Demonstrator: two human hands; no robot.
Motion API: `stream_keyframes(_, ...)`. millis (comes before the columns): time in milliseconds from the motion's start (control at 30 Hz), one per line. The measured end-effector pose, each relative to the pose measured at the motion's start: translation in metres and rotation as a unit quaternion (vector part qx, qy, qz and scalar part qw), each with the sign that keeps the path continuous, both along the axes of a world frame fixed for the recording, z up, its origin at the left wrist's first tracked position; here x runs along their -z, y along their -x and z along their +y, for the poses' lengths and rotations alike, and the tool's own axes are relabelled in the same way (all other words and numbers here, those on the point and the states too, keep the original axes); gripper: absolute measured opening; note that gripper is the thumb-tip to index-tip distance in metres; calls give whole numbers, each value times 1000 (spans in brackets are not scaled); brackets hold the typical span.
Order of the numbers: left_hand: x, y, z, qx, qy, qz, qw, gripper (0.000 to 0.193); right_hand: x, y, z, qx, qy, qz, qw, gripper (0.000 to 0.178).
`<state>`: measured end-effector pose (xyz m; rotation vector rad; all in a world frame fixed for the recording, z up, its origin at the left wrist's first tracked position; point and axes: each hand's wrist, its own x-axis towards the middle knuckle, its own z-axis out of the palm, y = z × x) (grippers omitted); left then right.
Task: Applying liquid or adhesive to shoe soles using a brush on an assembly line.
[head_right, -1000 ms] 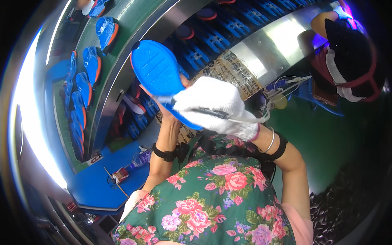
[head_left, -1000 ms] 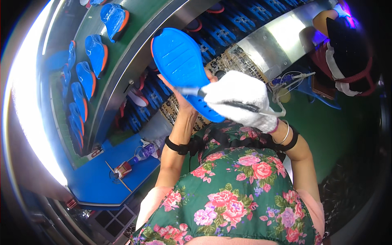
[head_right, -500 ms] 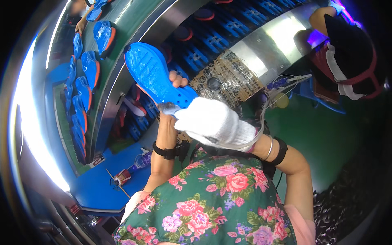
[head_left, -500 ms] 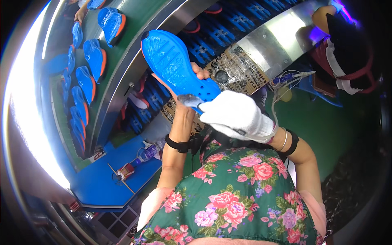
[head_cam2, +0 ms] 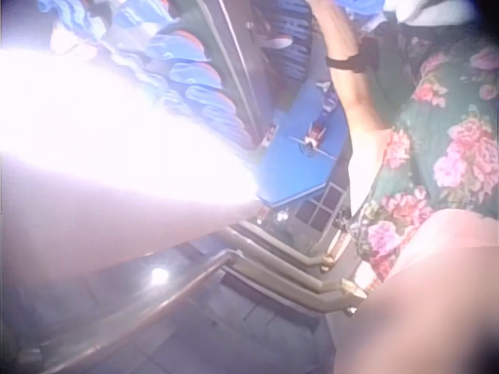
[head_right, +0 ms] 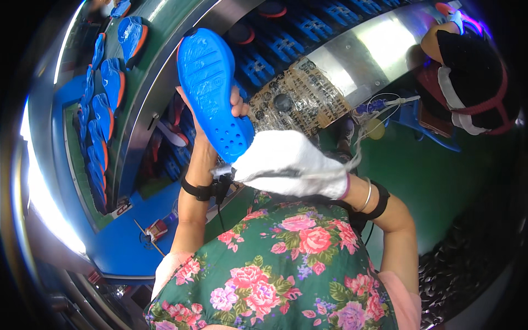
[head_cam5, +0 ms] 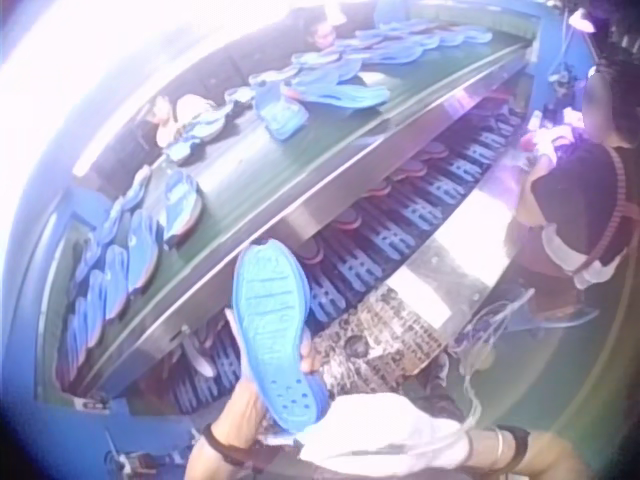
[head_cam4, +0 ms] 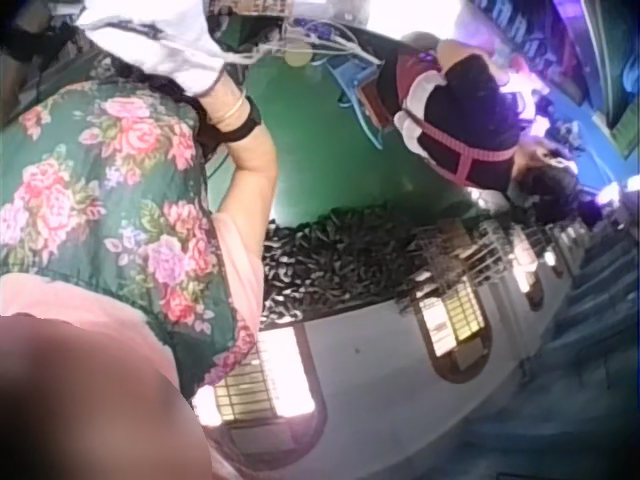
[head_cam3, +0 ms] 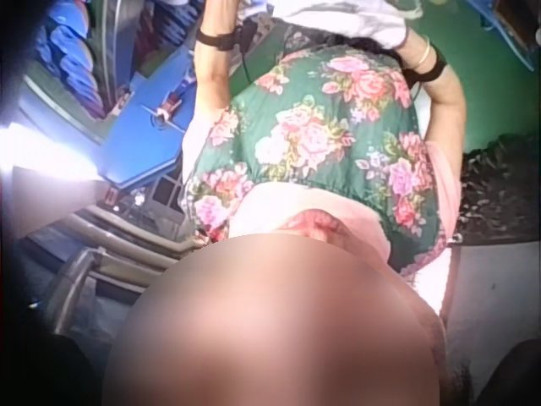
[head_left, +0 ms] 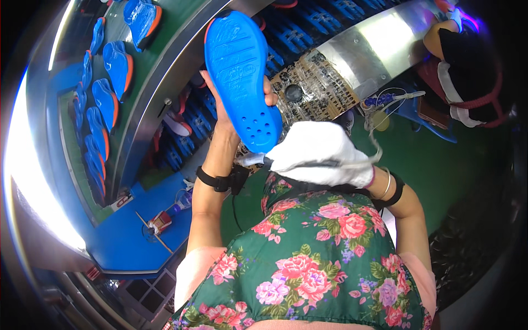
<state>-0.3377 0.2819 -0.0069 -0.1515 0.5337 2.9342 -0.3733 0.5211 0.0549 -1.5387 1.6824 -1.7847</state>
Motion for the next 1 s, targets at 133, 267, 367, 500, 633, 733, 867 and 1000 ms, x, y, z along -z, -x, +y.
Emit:
stream_keyframes(133,3,2,-5,59,-8,-15,998,121,6,7,0,61,5,39,997,22)
stream_keyframes(267,6,7,-12,134,6,-39,990,125,13,-6,-1,-18,-52,115,992,22)
stream_keyframes(367,7,6,-17,152,-7,-93,984,126,7,11,-4,-76,-11,22,997,21)
stream_keyframes(500,4,9,-25,179,77,-137,971,124,15,22,-10,-34,-33,23,999,19)
stream_keyframes(633,11,3,-11,123,17,-129,984,115,4,21,5,-41,-86,-241,966,16)
stream_keyframes(733,30,-12,5,74,134,-150,977,101,6,28,7,111,-46,-271,955,17)
stream_keyframes(867,15,-24,41,-46,51,-229,971,53,-1,44,8,188,-81,-107,973,21)
stream_keyframes(1000,23,-27,41,-1,231,-179,957,49,5,47,11,175,-102,-111,973,20)
